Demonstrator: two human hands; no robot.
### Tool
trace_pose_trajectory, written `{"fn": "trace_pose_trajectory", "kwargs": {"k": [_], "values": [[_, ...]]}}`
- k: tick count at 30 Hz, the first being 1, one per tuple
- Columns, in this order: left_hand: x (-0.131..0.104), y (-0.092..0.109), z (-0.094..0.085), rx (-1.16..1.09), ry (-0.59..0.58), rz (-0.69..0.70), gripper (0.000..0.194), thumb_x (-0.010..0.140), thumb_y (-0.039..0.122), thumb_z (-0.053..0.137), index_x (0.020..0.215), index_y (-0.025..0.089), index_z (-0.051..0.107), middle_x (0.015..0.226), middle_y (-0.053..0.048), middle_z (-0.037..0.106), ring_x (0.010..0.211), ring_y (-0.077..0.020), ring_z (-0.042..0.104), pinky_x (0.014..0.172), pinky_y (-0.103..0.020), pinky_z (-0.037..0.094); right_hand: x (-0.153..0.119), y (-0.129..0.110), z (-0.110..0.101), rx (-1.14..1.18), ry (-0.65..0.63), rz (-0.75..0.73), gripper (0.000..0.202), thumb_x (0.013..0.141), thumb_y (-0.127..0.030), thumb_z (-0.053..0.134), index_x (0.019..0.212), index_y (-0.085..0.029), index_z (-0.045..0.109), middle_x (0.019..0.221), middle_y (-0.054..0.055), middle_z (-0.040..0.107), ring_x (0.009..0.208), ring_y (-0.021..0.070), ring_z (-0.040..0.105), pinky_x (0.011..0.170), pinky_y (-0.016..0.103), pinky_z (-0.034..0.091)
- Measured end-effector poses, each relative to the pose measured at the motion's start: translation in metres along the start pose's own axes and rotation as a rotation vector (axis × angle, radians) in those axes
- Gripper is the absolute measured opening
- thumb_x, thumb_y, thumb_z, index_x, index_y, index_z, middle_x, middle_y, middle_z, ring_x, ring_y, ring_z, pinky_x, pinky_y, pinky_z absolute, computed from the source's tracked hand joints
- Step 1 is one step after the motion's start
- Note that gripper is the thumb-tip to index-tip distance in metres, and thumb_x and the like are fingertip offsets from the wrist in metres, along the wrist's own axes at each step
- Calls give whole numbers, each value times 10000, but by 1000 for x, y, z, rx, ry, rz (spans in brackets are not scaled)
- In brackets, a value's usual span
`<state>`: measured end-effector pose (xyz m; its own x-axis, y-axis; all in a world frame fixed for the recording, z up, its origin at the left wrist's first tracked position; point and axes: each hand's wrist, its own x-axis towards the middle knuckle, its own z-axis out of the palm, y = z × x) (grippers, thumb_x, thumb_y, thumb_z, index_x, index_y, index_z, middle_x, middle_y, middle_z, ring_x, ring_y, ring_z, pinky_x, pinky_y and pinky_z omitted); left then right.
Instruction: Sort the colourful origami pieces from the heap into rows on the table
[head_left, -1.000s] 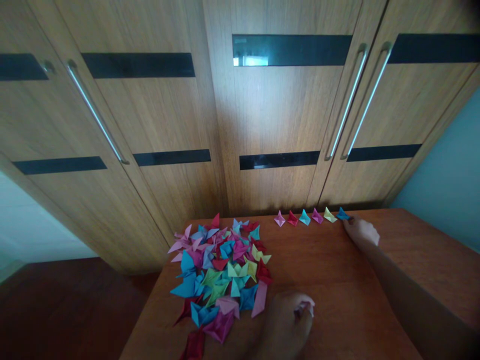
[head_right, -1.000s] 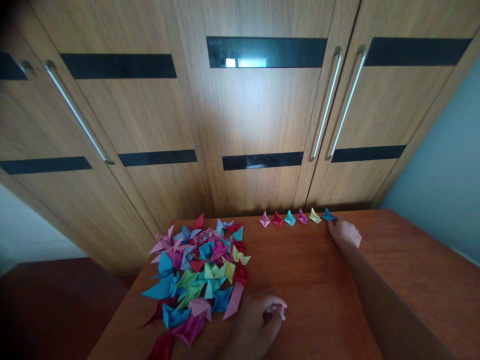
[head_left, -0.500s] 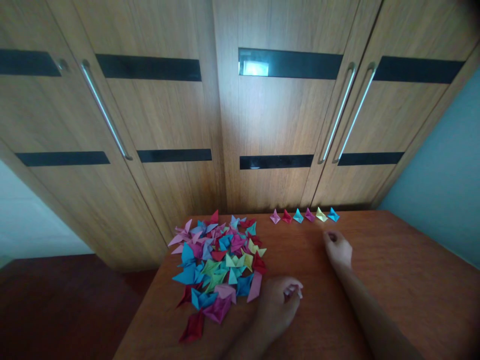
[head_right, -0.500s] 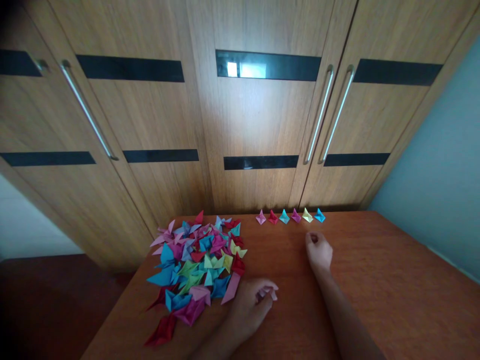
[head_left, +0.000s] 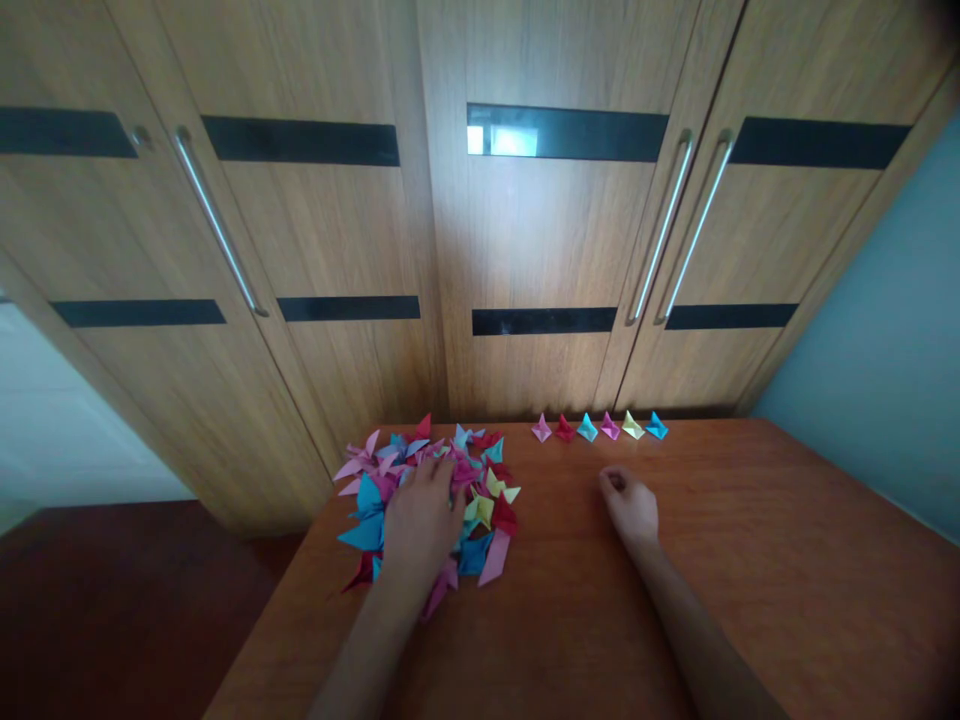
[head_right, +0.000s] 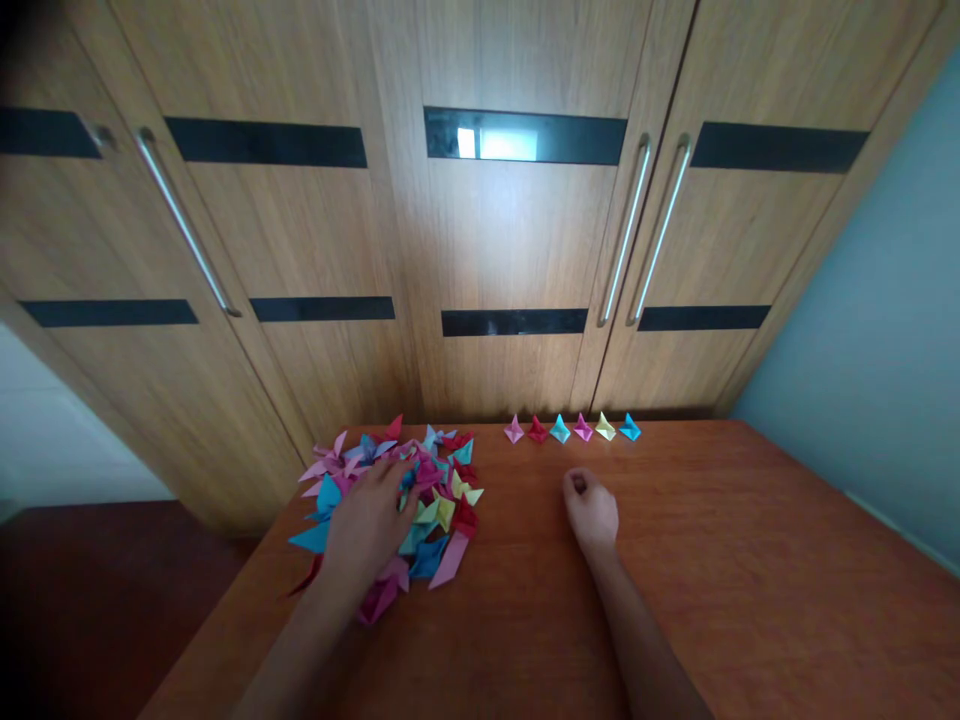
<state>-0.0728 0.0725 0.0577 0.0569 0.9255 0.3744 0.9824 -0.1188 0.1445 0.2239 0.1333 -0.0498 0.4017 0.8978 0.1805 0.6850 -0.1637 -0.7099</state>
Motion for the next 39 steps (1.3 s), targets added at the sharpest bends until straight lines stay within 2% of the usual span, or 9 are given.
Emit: {"fn": "trace_pose_trajectory", "kwargs": {"k": [4,7,10,17,23,26,32,39], "values": [[-2,-29,1,175,-129,-62,273,841,282,444,1072,188,554,1048,-114,581,969,-275,556,767,-366,423,1,-2,0,-28,-35,6,227,798,-381,470,855,-261,654,778,18,694,780,191,642,606,227,403],[-6,-35,9,215,-181,-46,252,821,279,459,1036,202,567,1023,-103,591,955,-275,564,764,-369,409,1,-3,0,-29,-41,0,219,797,-378,474,848,-265,655,766,17,691,769,187,640,598,226,398],[-7,-36,15,220,-178,-31,227,821,259,438,985,211,586,994,-90,601,914,-263,581,762,-365,402,2,-3,0,-19,-38,-16,213,796,-371,480,852,-262,655,764,20,692,764,184,640,600,226,398],[-6,-42,16,140,-77,26,228,818,209,420,965,219,595,988,-66,596,858,-226,597,718,-319,427,1,-3,0,-22,-54,-11,209,803,-384,470,845,-267,638,780,4,693,749,179,638,590,230,397],[0,-51,7,-109,103,14,193,846,245,427,889,214,613,989,-41,615,904,-192,593,784,-276,447,2,-1,2,-22,-56,-33,197,801,-355,468,850,-264,635,776,3,689,737,171,638,589,222,395],[0,-50,4,-140,140,23,186,843,245,436,891,220,614,985,-29,627,931,-192,590,809,-274,444,2,-1,2,-23,-61,-27,197,801,-361,468,846,-265,634,758,2,684,735,170,637,598,220,398],[-2,-50,-2,49,76,-36,276,860,322,420,1040,205,593,1071,-77,609,969,-230,580,820,-309,439,2,-4,0,-30,-73,-8,191,802,-358,471,843,-271,636,747,-3,681,742,166,635,602,213,399],[-3,-68,-6,206,-125,-130,300,863,368,391,972,209,620,912,-84,669,835,-240,622,701,-307,431,1,-7,-2,-43,-77,-7,183,801,-357,481,841,-272,638,779,2,690,772,176,635,599,222,393]]}}
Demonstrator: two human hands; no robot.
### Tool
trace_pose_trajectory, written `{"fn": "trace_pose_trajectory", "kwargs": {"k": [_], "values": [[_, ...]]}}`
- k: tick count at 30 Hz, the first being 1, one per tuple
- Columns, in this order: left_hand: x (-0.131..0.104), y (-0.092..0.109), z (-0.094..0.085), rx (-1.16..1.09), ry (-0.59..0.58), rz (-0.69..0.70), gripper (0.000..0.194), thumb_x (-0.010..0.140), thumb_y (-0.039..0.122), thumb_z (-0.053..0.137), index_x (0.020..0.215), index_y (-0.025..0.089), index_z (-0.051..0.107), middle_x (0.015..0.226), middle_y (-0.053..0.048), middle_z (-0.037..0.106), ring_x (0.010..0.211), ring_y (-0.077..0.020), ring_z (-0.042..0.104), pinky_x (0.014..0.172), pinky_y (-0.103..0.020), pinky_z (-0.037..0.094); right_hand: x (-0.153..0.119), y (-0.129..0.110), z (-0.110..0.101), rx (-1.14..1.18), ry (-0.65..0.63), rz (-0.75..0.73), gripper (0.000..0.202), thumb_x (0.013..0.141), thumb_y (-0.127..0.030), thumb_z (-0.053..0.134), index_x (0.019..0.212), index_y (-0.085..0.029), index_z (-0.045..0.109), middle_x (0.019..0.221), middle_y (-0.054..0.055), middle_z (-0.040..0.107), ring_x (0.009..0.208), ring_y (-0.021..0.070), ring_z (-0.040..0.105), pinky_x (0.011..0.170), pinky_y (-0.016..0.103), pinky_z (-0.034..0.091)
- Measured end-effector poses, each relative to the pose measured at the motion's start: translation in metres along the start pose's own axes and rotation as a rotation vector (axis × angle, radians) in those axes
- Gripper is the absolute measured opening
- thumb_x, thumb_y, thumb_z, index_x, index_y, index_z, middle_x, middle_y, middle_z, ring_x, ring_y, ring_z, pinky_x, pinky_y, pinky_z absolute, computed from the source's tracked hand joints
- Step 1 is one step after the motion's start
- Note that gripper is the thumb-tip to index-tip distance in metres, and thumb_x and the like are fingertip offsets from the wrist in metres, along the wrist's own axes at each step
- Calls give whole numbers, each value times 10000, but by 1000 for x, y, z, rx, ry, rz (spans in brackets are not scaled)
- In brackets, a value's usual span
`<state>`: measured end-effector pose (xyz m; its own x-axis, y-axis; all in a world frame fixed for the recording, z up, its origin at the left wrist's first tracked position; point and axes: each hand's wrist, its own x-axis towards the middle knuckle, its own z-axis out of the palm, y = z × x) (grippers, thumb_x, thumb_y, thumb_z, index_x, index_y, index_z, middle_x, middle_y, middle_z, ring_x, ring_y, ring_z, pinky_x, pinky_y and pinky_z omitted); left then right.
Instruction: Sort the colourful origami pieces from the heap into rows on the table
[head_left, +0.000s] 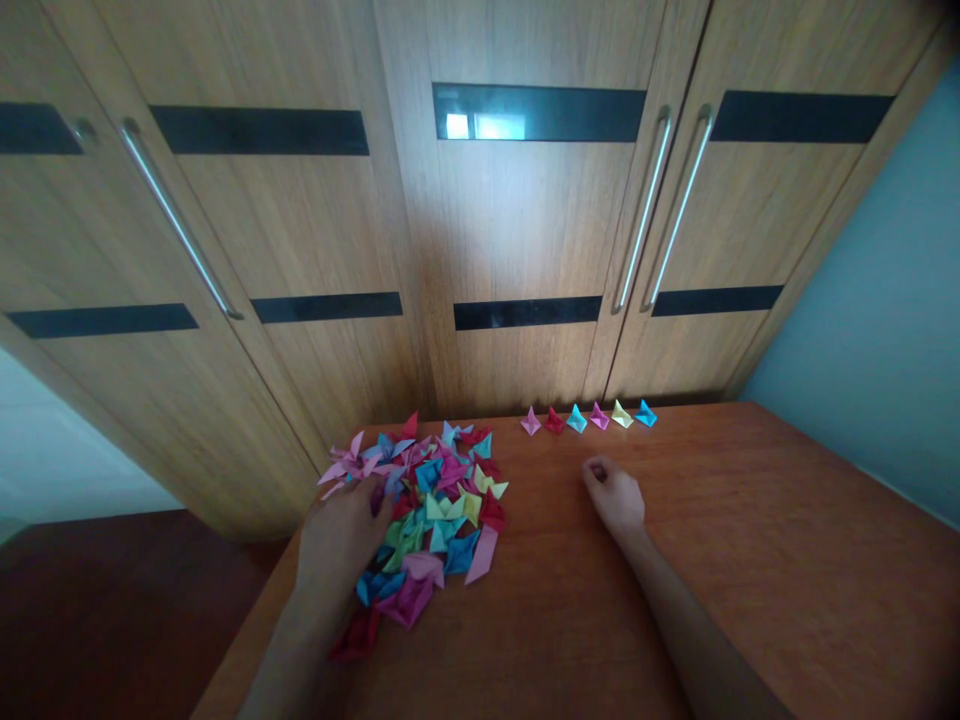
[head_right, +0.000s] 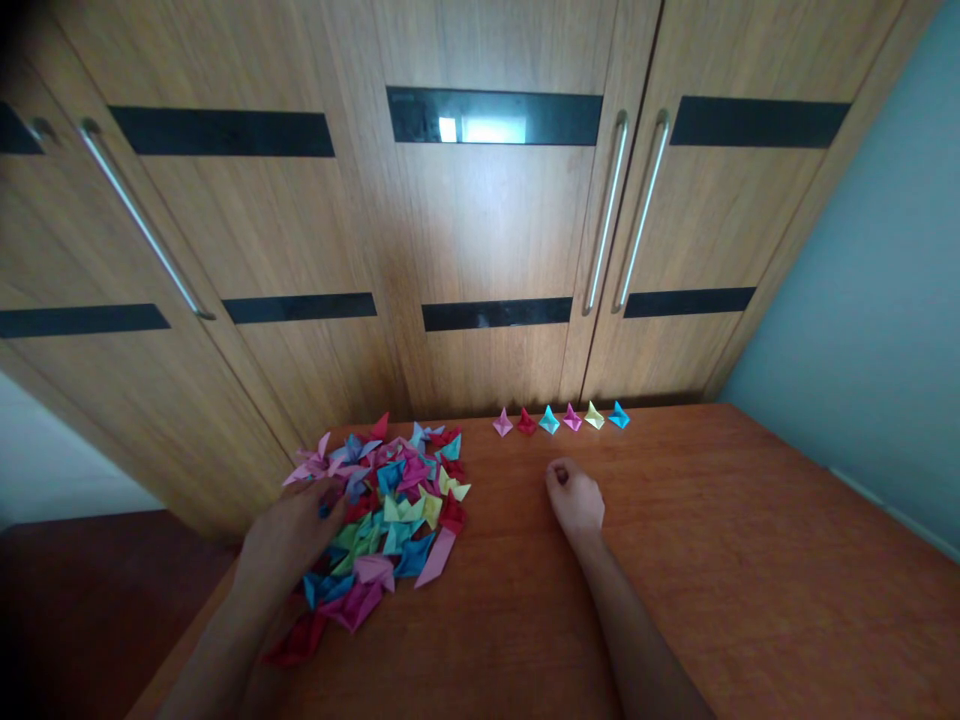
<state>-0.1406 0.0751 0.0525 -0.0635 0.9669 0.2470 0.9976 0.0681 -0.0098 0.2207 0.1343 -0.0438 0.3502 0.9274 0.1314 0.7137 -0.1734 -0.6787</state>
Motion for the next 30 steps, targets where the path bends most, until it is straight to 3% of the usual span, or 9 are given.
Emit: {"fn": "trace_pose_trajectory", "kwargs": {"k": [4,8,11,15,19,22,26,30], "values": [[0,3,3,-41,-96,16,253,843,328,430,948,216,631,901,-72,694,858,-231,632,716,-294,426,-1,0,0,10,7,-19,184,805,-364,485,838,-270,640,796,6,696,770,184,637,587,232,389],[0,3,7,-110,-105,44,220,822,278,455,942,239,635,900,-40,702,848,-209,638,724,-274,432,-1,0,0,12,11,-16,185,799,-370,496,838,-266,643,803,8,696,761,183,636,579,232,386],[1,-5,7,-160,-36,60,224,821,269,448,931,235,639,907,-43,697,853,-214,637,741,-283,450,-1,1,1,17,9,-18,194,805,-374,487,839,-265,643,788,8,693,760,180,634,590,231,390],[3,-7,-5,-362,155,92,235,827,313,462,971,229,629,1007,-39,679,929,-215,618,837,-306,455,0,2,1,35,10,-5,199,801,-378,488,844,-263,644,775,9,688,758,185,627,601,240,393],[0,28,-21,-741,297,121,229,828,347,503,969,215,626,965,-27,674,856,-185,630,798,-293,492,-1,-4,0,244,-25,-79,218,786,-397,515,822,-220,637,759,20,669,731,176,608,655,257,424],[-6,71,-22,-929,213,198,197,851,292,493,990,211,607,989,-38,650,866,-176,622,756,-282,509,-10,-18,-5,540,-225,-173,307,784,-460,529,858,-177,623,728,27,638,643,150,566,600,250,435],[-11,113,1,-1065,112,252,200,864,217,460,1022,216,582,995,-47,630,833,-163,616,715,-273,514,-32,-41,-15,764,-529,-238,363,817,-493,512,941,-167,614,794,36,626,639,118,540,549,217,413],[-15,125,32,-1130,87,223,234,832,180,498,1048,213,583,947,-50,636,776,-158,612,727,-287,511,-49,-56,-16,793,-618,-278,348,780,-486,580,958,-190,619,812,32,632,665,118,550,571,223,436]]}}
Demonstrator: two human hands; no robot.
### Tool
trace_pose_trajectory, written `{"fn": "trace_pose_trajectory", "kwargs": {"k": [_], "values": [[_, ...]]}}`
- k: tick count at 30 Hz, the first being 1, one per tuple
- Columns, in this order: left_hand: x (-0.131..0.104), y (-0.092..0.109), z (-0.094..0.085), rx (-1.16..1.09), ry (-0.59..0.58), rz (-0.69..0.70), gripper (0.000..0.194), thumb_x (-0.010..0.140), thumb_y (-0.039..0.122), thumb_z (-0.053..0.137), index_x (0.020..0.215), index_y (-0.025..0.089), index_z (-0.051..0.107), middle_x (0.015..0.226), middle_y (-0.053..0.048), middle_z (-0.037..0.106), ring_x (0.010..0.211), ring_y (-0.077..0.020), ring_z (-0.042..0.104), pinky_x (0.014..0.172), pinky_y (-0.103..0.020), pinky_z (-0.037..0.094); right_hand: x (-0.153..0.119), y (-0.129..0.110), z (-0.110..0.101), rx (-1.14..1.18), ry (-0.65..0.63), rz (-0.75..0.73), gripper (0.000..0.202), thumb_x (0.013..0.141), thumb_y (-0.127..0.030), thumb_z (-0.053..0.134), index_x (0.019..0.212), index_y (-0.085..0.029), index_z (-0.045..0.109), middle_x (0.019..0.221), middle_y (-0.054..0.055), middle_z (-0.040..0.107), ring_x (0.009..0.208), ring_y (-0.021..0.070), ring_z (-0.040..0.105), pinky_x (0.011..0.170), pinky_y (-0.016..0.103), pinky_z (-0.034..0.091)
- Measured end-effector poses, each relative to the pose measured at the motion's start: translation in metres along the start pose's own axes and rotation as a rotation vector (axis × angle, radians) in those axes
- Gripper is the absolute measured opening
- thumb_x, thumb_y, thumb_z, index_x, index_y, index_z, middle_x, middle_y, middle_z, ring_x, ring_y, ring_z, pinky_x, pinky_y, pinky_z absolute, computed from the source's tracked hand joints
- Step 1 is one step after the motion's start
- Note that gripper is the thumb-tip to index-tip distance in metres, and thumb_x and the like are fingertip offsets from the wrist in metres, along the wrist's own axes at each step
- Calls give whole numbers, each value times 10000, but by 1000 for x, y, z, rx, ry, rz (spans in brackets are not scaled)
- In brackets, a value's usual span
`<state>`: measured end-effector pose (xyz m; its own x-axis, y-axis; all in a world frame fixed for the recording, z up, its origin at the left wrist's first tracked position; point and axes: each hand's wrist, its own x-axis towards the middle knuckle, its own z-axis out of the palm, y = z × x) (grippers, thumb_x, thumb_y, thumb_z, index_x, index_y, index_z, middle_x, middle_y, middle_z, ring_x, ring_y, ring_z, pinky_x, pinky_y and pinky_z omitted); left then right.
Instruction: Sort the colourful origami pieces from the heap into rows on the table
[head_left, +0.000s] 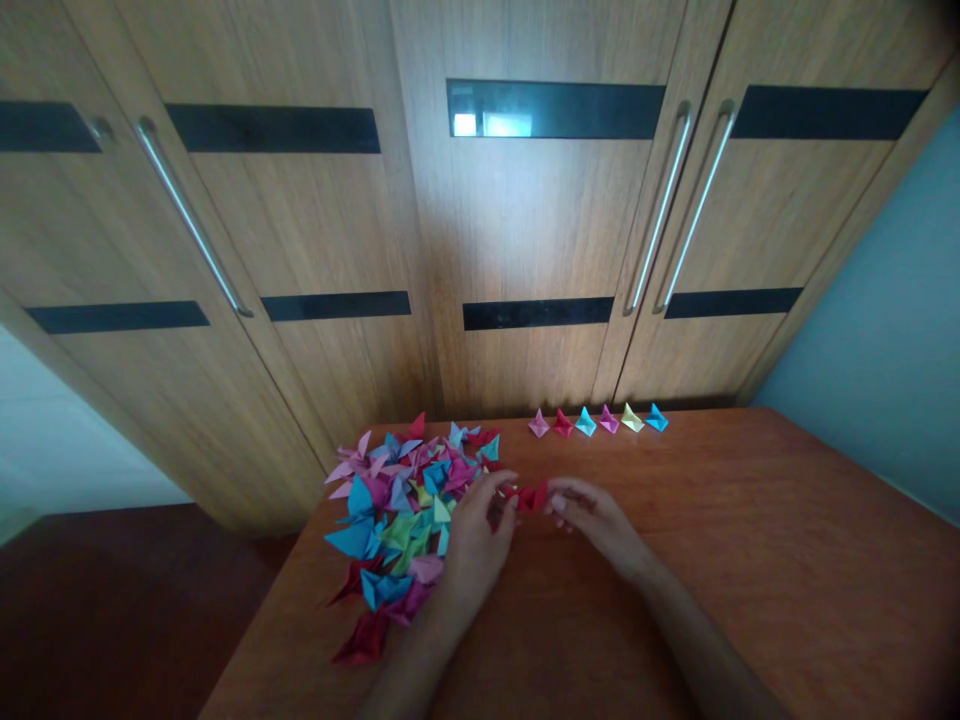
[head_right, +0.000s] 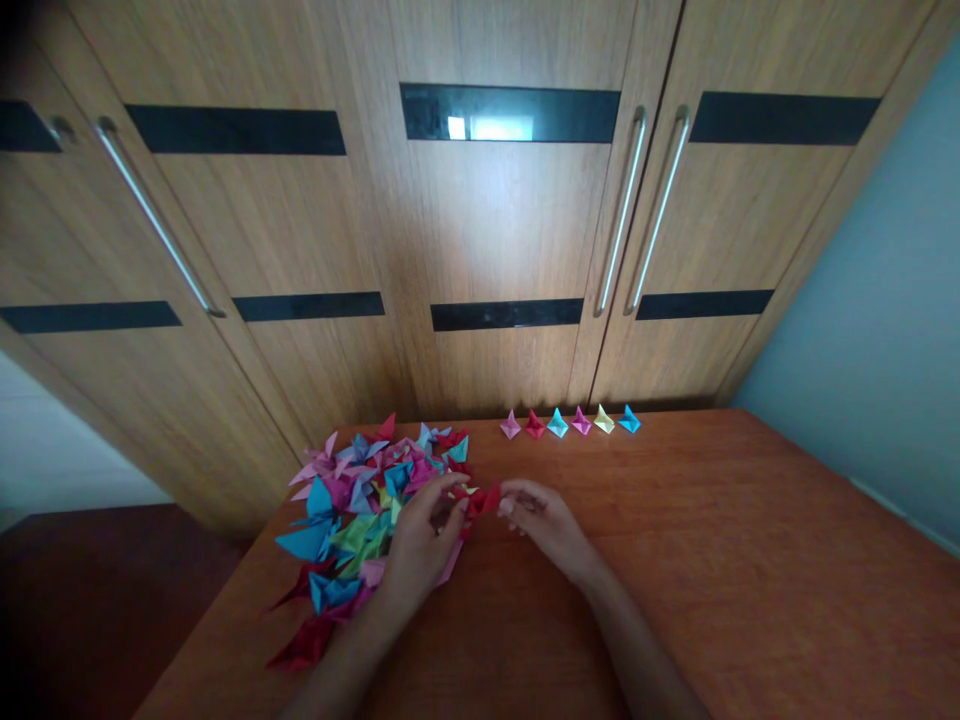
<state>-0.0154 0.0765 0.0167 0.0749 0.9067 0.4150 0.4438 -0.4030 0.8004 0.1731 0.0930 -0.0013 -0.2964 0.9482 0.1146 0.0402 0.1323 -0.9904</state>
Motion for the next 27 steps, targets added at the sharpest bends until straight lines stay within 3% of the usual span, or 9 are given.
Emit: {"fn": "trace_pose_trajectory", "kwargs": {"k": [4,10,18,21,23,27], "values": [[-9,-14,8,-153,-2,-63,232,809,182,535,1033,208,589,932,-47,634,820,-166,618,730,-278,510,2,6,9,-38,29,-56,279,734,-449,642,832,-188,642,771,21,630,717,135,563,665,254,465],[-14,-15,14,-378,-4,-127,110,786,222,595,884,176,616,904,-50,612,829,-165,610,741,-269,501,1,9,7,-96,0,-85,258,743,-423,642,813,-175,650,764,24,631,699,135,557,640,241,448],[-16,-10,14,-292,-55,-60,85,789,254,600,788,179,641,843,-53,614,823,-182,589,738,-287,486,-4,-10,-4,-308,-38,-192,248,759,-425,629,729,-186,688,692,17,612,653,128,534,593,224,415],[-21,-9,21,-316,-57,-106,119,807,287,578,833,184,630,837,-43,611,782,-169,595,693,-268,486,-6,-12,-16,-304,-31,-167,234,757,-414,631,734,-187,682,714,21,625,672,136,552,614,233,431],[-26,-9,29,-364,-66,-170,148,824,307,551,875,183,612,815,-35,611,747,-162,603,656,-256,489,-7,-9,-33,-269,85,-143,226,745,-411,641,755,-187,670,759,25,644,708,147,570,654,247,446],[-40,-5,47,-362,-195,-211,171,851,300,501,886,176,614,820,-43,629,717,-156,617,621,-244,477,-6,6,-89,-265,540,-149,282,719,-447,641,760,-168,639,744,33,638,668,145,564,613,248,440]]}}
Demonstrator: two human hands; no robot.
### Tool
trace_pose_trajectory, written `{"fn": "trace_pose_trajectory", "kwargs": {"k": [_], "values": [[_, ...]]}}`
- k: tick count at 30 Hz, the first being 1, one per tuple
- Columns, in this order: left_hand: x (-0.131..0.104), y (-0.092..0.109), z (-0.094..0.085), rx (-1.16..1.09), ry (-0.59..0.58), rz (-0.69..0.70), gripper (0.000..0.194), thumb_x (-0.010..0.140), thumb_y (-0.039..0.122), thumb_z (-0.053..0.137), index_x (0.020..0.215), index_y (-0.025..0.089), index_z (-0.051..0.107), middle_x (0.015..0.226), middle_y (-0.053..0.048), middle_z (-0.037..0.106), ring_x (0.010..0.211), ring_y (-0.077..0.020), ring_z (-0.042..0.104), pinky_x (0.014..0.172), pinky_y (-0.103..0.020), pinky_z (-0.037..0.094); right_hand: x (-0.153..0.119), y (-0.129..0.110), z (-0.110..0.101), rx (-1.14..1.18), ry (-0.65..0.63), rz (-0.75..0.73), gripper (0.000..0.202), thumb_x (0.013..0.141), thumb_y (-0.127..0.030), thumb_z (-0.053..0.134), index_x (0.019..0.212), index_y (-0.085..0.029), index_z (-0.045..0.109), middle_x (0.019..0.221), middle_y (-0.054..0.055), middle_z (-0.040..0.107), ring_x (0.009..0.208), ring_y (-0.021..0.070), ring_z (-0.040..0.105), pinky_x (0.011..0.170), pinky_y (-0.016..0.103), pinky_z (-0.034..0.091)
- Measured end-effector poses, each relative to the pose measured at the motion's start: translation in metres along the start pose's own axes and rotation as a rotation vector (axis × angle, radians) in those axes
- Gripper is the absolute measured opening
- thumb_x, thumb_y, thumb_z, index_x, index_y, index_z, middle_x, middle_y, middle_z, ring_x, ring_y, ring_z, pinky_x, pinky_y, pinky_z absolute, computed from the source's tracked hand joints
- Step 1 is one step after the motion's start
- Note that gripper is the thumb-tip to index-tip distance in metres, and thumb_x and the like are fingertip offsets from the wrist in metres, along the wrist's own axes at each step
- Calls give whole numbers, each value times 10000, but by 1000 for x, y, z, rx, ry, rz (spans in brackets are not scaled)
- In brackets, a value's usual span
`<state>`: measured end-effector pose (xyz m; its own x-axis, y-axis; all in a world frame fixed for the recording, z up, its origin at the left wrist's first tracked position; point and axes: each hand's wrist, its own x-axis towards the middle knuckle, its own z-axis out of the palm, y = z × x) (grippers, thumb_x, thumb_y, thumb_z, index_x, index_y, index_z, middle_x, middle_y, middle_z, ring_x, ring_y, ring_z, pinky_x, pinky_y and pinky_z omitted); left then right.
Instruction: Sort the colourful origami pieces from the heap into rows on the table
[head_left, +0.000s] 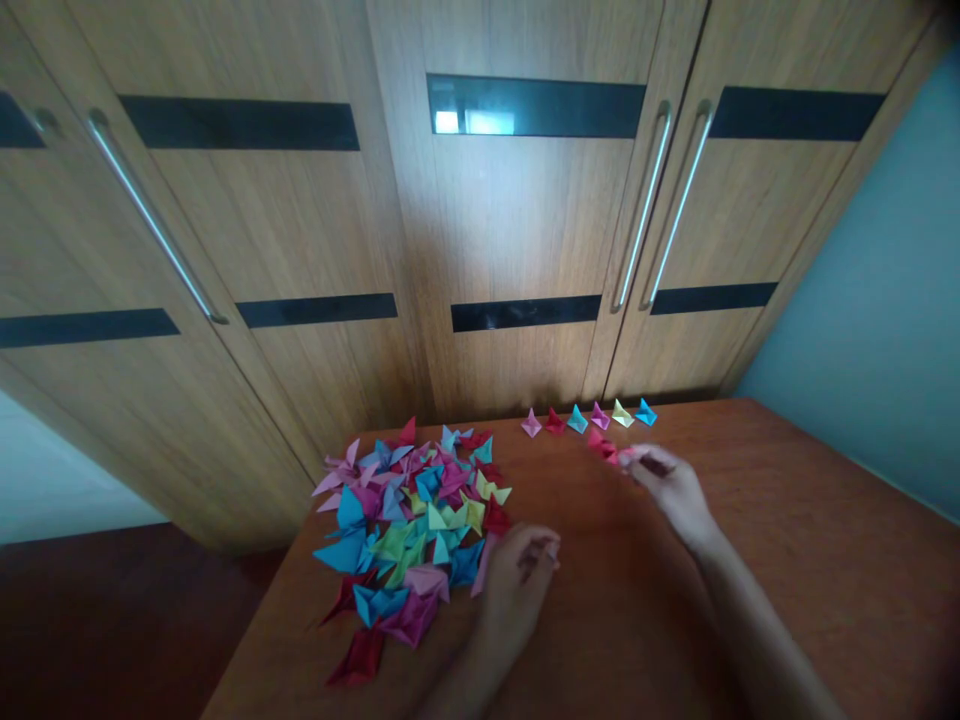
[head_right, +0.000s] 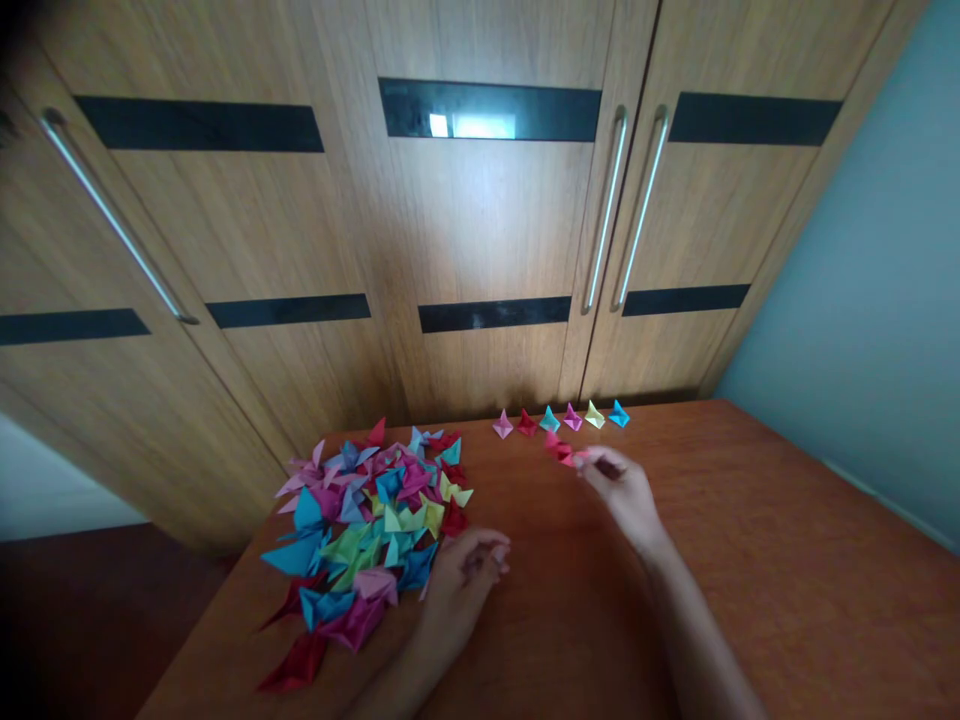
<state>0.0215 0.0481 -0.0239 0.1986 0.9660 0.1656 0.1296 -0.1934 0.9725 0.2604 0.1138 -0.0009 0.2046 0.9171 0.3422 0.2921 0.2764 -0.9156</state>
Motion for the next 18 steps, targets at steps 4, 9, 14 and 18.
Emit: {"fn": "trace_pose_trajectory", "kwargs": {"k": [4,9,14,18], "values": [[-7,3,9,176,-132,56,163,846,258,501,857,201,652,806,-42,650,726,-160,604,620,-244,442,35,49,-56,-178,349,104,413,730,-500,590,909,-131,632,715,69,639,603,159,571,539,255,427],[-8,8,7,228,-160,46,153,835,224,498,826,205,650,776,-37,655,726,-163,592,631,-242,423,69,104,-108,-787,395,361,349,754,-438,561,936,-160,669,848,135,684,801,261,629,658,337,452],[-8,11,7,249,-179,45,183,848,226,475,818,198,653,776,-28,650,714,-148,572,641,-225,407,94,125,-113,-959,271,472,421,746,-496,548,995,-182,680,944,181,667,838,325,625,628,384,463],[-8,12,7,279,-175,23,190,842,184,464,794,182,647,757,-15,648,707,-132,572,642,-208,393,112,129,-104,-1020,222,485,460,772,-512,503,1058,-186,658,974,176,657,880,326,618,677,391,475]]}}
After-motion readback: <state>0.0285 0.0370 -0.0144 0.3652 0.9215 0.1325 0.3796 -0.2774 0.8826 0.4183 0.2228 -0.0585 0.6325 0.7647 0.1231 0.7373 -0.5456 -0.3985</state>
